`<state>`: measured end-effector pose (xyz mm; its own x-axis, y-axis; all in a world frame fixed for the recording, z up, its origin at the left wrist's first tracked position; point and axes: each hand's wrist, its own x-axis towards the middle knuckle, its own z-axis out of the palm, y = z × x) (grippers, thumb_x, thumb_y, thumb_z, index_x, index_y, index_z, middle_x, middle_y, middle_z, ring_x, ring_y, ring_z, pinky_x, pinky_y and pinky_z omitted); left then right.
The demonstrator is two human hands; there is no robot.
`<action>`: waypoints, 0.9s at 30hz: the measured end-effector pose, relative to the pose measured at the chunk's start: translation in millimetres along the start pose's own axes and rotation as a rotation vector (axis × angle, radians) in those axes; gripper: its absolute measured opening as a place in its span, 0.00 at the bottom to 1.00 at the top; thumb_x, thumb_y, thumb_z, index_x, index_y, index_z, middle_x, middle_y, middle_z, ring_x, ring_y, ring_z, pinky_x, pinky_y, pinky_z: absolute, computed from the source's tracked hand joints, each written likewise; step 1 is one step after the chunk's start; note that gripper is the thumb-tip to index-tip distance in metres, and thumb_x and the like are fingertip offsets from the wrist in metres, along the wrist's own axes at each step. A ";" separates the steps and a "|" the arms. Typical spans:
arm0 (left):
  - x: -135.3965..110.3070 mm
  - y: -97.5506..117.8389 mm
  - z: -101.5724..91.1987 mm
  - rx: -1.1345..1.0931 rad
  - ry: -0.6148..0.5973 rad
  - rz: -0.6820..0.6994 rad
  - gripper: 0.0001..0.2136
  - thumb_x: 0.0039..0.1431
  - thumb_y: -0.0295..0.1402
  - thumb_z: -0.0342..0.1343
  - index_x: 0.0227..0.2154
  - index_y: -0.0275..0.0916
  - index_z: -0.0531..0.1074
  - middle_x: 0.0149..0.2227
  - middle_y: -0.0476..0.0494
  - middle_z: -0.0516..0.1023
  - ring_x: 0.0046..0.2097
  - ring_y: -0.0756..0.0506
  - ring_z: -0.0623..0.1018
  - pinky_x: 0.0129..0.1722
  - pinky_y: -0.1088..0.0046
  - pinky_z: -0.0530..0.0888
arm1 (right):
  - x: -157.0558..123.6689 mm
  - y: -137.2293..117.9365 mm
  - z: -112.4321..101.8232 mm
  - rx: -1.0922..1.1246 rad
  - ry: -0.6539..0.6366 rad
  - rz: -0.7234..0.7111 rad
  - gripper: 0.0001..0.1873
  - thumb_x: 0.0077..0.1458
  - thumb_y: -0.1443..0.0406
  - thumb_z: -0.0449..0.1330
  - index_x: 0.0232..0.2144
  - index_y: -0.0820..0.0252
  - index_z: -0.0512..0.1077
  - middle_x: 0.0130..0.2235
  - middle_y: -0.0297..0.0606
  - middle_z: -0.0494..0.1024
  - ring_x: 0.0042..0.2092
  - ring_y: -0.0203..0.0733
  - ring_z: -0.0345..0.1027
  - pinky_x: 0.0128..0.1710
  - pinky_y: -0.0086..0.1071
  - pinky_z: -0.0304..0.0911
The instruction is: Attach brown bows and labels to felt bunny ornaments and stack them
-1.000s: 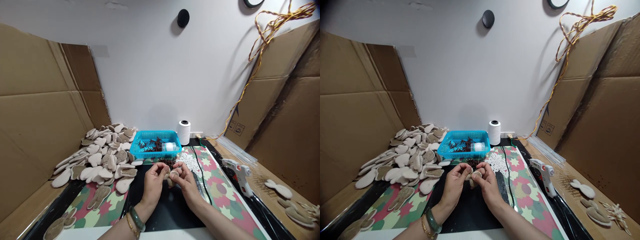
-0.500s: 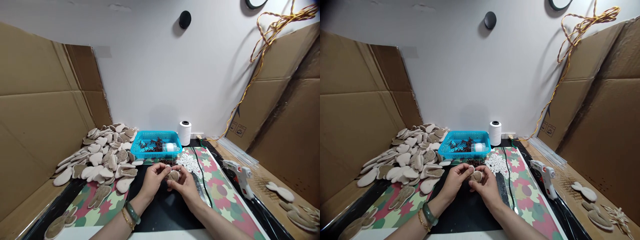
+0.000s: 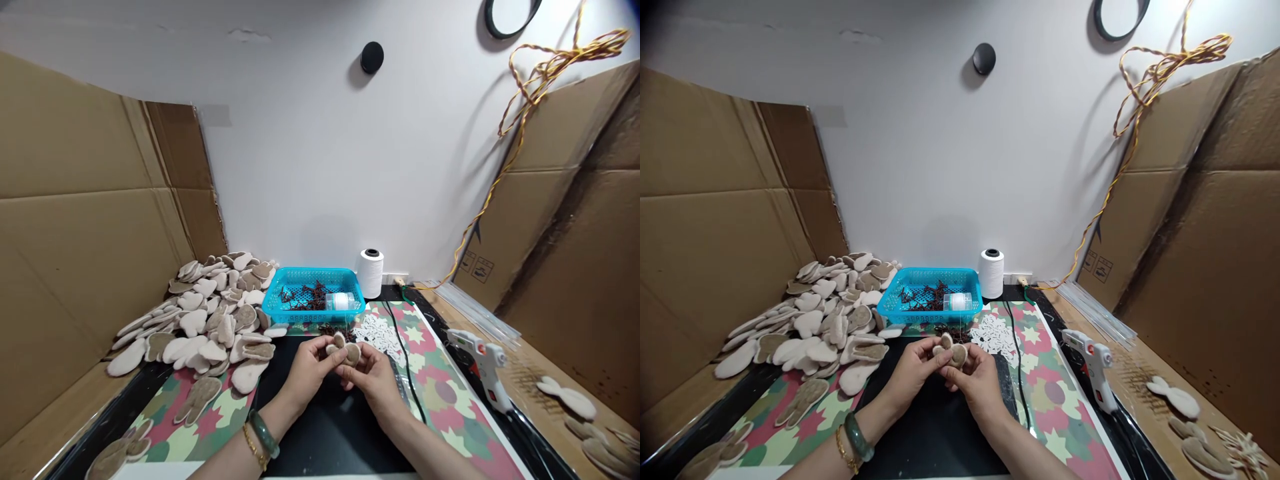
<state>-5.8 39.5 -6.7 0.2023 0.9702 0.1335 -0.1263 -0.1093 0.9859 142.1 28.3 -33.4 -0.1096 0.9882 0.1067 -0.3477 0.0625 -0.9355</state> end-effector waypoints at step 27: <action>-0.1 -8.6 5.1 -0.134 0.038 -0.035 0.15 0.48 0.42 0.72 0.24 0.34 0.75 0.23 0.51 0.72 0.27 0.51 0.67 0.30 0.75 0.65 | 1.7 4.9 -3.2 -0.053 -0.121 0.051 0.27 0.50 0.45 0.70 0.32 0.61 0.68 0.28 0.33 0.78 0.17 0.29 0.66 0.16 0.22 0.61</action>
<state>0.2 39.3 -14.7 0.1725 0.9807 0.0925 -0.2485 -0.0475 0.9675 143.1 30.8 -38.9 -0.2389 0.9663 0.0953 -0.2896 0.0228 -0.9569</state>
